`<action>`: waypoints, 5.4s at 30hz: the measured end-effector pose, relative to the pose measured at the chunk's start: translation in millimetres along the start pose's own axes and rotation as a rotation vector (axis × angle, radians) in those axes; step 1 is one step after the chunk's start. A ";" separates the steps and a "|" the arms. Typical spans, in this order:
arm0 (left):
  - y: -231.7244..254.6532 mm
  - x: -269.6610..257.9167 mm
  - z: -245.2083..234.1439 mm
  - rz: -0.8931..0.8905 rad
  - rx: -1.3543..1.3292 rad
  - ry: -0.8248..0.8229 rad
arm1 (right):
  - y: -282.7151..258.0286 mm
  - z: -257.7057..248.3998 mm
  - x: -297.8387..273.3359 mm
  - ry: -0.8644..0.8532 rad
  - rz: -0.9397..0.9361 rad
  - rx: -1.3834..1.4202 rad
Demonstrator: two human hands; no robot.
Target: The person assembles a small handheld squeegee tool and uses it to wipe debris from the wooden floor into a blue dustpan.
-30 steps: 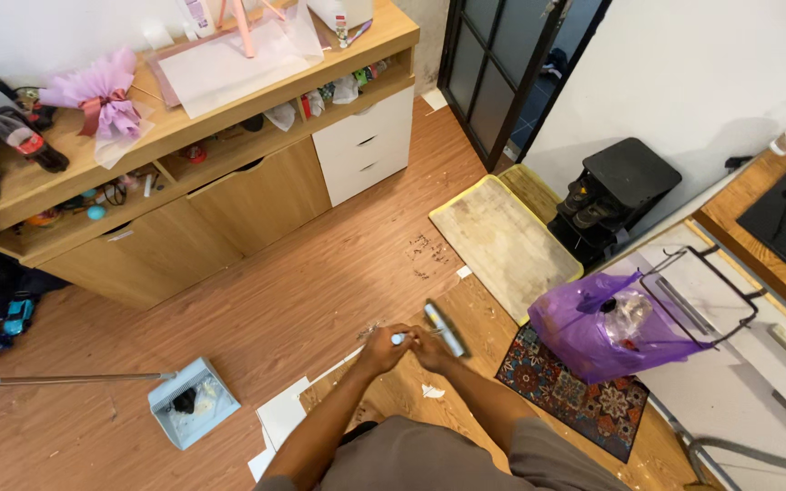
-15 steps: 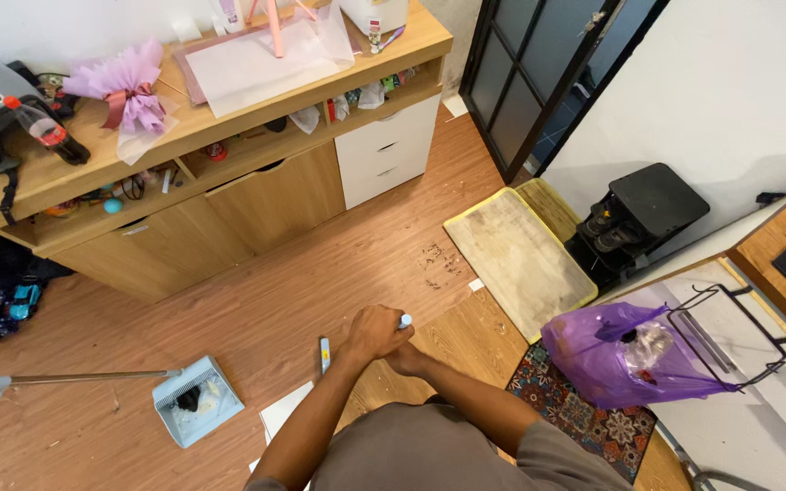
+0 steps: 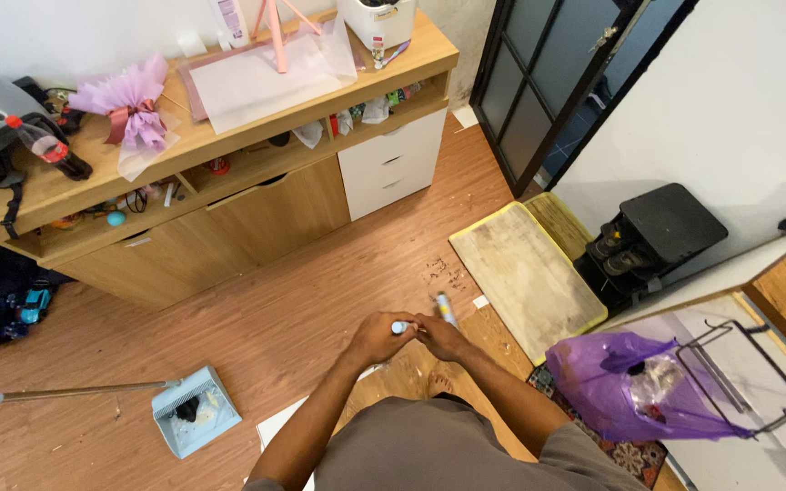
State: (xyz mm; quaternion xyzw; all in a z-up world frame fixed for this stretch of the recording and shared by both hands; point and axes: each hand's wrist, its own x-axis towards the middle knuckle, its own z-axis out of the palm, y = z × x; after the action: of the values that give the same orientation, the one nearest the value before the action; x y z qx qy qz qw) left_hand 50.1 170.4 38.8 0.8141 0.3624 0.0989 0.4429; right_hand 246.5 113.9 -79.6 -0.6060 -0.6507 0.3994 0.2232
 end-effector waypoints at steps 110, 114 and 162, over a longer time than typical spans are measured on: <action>-45.9 123.7 89.4 -0.292 -0.344 0.343 | 129.9 -68.4 102.1 -0.103 -0.062 -0.053; -43.3 131.0 80.9 -0.257 -0.242 0.406 | 116.0 -50.0 111.0 0.017 -0.232 -0.061; -101.8 312.1 -62.7 -0.229 -0.473 0.396 | 105.6 -186.4 327.2 0.076 -0.375 -0.144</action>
State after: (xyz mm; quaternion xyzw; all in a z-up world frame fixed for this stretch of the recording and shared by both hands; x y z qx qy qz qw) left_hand 192.8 457.7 -54.9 0.6075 0.4975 0.2863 0.5490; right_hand 401.0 471.1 -118.0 -0.5032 -0.7703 0.2799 0.2741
